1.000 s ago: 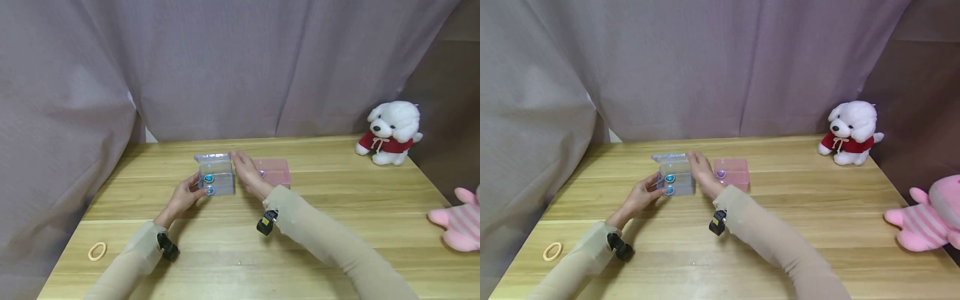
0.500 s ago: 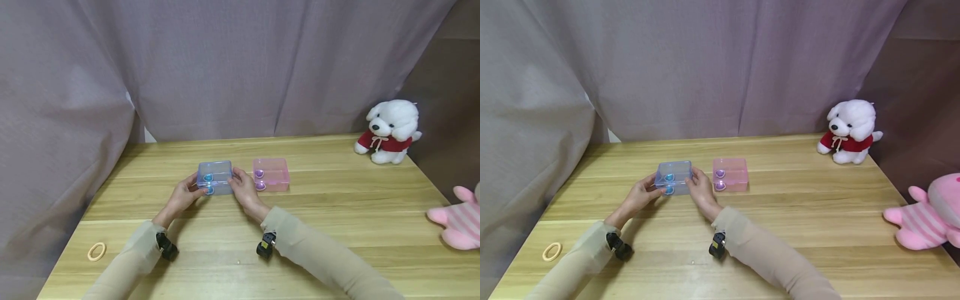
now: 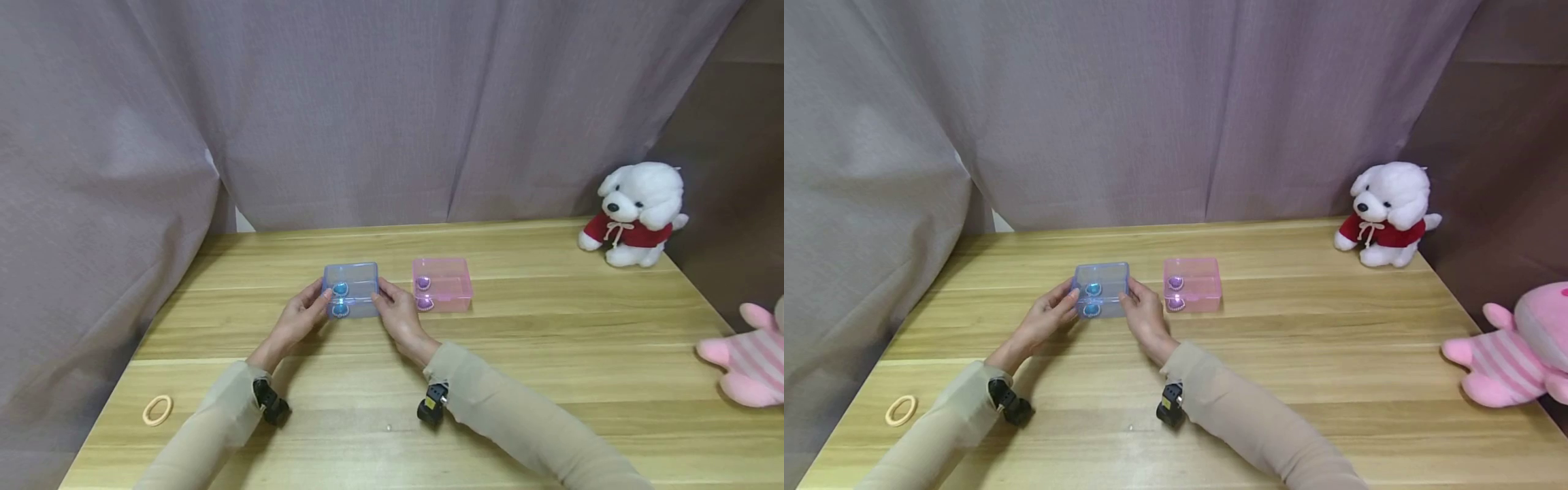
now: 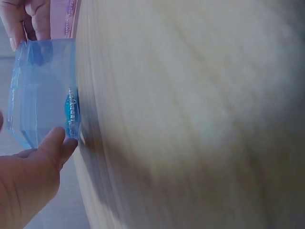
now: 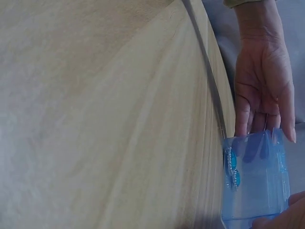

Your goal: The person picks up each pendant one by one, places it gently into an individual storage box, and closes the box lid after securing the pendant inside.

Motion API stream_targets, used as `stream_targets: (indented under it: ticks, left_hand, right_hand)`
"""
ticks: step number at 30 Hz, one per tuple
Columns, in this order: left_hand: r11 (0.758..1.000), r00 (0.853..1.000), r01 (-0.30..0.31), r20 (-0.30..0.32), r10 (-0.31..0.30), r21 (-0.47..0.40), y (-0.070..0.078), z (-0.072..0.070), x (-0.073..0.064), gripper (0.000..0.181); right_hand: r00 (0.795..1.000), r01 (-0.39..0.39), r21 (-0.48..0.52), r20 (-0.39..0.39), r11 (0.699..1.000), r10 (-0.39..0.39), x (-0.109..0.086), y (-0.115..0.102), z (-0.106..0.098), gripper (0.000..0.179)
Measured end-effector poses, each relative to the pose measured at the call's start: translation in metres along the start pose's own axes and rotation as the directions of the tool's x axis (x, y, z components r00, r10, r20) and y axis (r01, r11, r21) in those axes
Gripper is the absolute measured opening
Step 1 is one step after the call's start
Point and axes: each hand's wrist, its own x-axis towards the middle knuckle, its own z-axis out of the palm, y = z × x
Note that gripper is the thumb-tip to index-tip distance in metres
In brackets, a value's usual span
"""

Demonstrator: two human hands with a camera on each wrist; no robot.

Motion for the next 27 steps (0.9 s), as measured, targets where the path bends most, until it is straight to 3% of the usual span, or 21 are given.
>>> stream_targets:
  ticks: [4, 11, 18, 27]
  left_hand:
    - [0.999, 1.0, -0.005, -0.001, 0.005, -0.039, -0.0005, 0.0009, -0.0005, 0.055]
    - [0.997, 0.999, -0.003, -0.044, 0.007, 0.083, 0.0047, 0.0034, -0.0027, 0.057]
    - [0.995, 0.997, -0.001, -0.072, 0.008, 0.103, 0.0005, 0.0034, -0.0005, 0.057]
    - [0.993, 0.998, 0.017, -0.065, -0.009, 0.12, 0.003, 0.002, -0.0021, 0.058]
  right_hand:
    - [1.0, 0.004, -0.001, 0.002, 1.0, -0.004, -0.0003, 0.0009, -0.0002, 0.047]
    - [1.0, -0.007, 0.042, -0.004, 0.999, 0.007, -0.0002, 0.0015, 0.001, 0.047]
    - [1.0, -0.007, 0.06, -0.009, 0.998, 0.007, -0.0008, 0.0017, 0.0025, 0.047]
    - [1.0, 0.002, 0.024, -0.027, 1.0, -0.001, -0.0018, 0.0037, 0.0043, 0.046]
